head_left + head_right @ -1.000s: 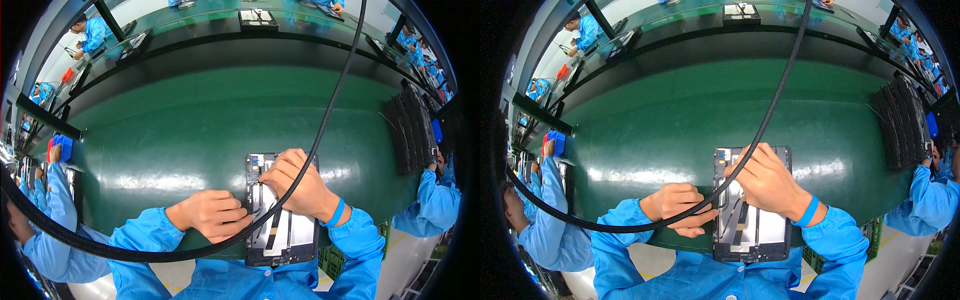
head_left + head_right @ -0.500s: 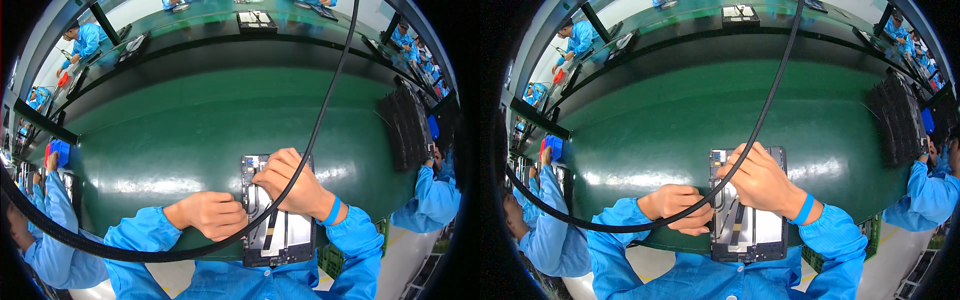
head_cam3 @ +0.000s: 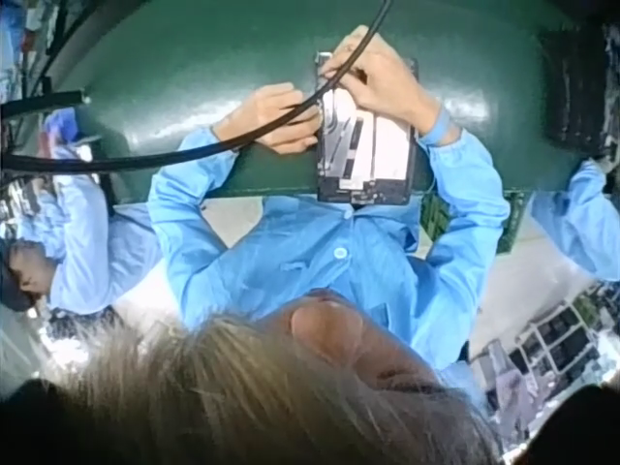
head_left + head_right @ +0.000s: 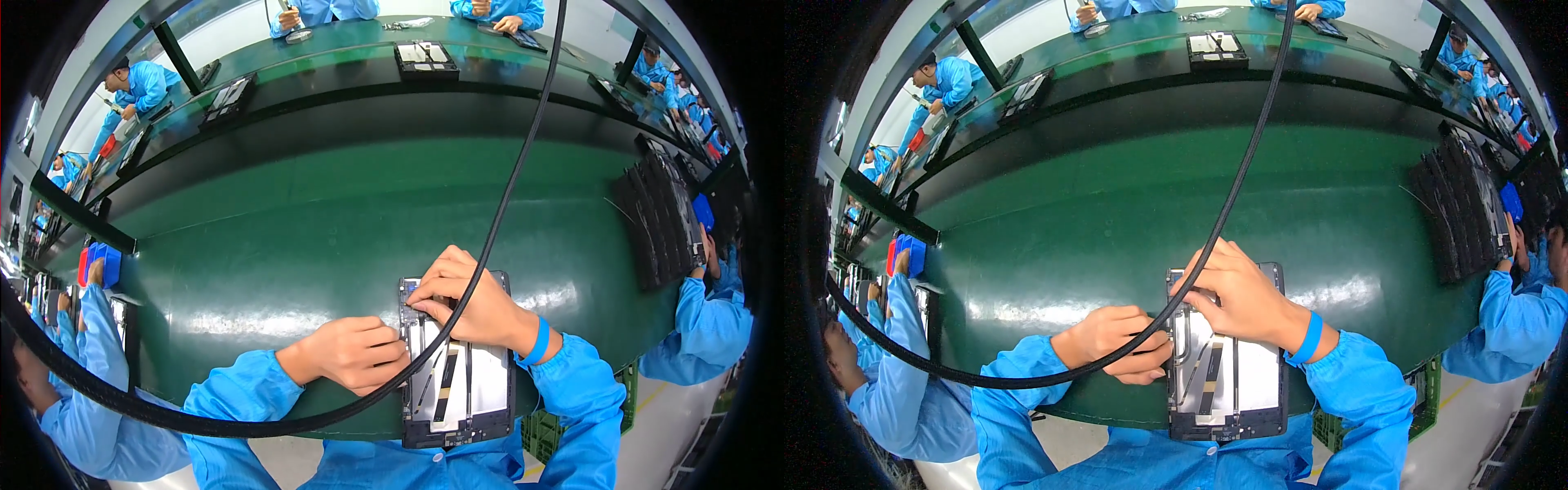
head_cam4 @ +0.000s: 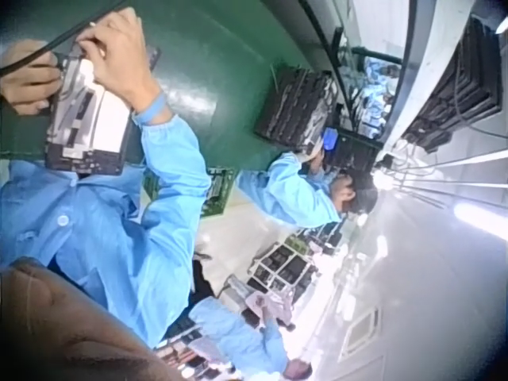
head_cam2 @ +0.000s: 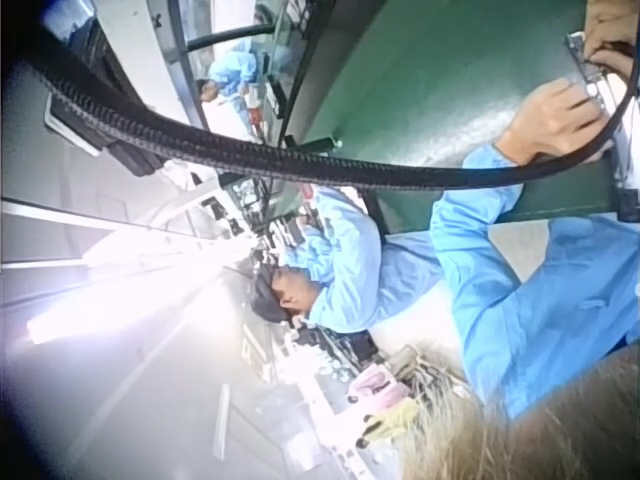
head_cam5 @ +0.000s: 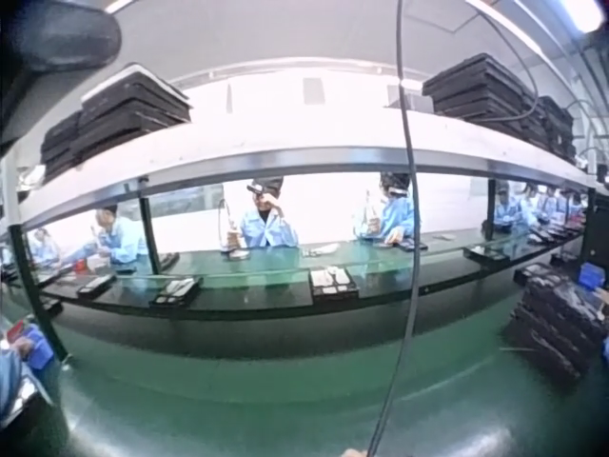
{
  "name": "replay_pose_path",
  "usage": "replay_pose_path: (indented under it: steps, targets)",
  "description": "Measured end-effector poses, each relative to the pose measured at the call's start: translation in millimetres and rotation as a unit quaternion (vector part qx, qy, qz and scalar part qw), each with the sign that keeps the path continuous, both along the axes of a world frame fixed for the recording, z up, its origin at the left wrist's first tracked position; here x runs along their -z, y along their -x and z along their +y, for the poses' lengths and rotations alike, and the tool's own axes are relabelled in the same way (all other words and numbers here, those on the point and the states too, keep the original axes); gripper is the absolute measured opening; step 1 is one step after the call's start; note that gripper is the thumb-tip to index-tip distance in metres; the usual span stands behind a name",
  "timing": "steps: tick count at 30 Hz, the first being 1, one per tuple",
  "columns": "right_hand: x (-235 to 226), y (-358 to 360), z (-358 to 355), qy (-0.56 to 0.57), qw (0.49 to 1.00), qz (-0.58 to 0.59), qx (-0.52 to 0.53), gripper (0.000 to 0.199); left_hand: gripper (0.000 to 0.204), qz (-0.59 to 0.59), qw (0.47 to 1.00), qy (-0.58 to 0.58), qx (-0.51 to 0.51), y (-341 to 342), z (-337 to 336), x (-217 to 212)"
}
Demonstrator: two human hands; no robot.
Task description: The person assembles tablet components by hand, attaching internal components and a ribbon cable to a tablet frame, then securing a tablet back panel to complete the assembly.
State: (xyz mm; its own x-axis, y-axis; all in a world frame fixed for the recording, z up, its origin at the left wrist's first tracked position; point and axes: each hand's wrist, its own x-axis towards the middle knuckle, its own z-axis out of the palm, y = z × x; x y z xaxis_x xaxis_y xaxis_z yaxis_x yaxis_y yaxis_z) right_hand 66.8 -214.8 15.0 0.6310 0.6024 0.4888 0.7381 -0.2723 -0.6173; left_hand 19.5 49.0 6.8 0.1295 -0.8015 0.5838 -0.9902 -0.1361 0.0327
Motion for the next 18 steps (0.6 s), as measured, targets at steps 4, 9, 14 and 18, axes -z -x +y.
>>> replay_pose_path:
  steps: [4, 9, 14, 18]
  targets:
    - [-3.5, 0.3, 1.6, -0.024, 1.000, 0.005, 0.001, 0.020, 0.028, -0.001, 1.000, -0.003, 0.023, -9.6, -1.1, -2.8]
    - [0.3, 1.7, 3.4, -0.066, 0.997, 0.004, -0.026, 0.027, 0.020, 0.035, 0.997, 0.056, 0.048, -34.4, -5.6, -4.6]
    - [-3.8, 7.2, -0.4, -0.052, 0.997, 0.062, 0.009, 0.031, 0.018, 0.035, 0.997, 0.056, 0.038, -43.9, -7.7, -1.0]
    - [-5.8, 5.8, 2.0, -0.044, 0.996, 0.077, 0.004, 0.034, 0.019, 0.048, 0.997, 0.063, 0.021, -38.7, 0.0, -3.1]
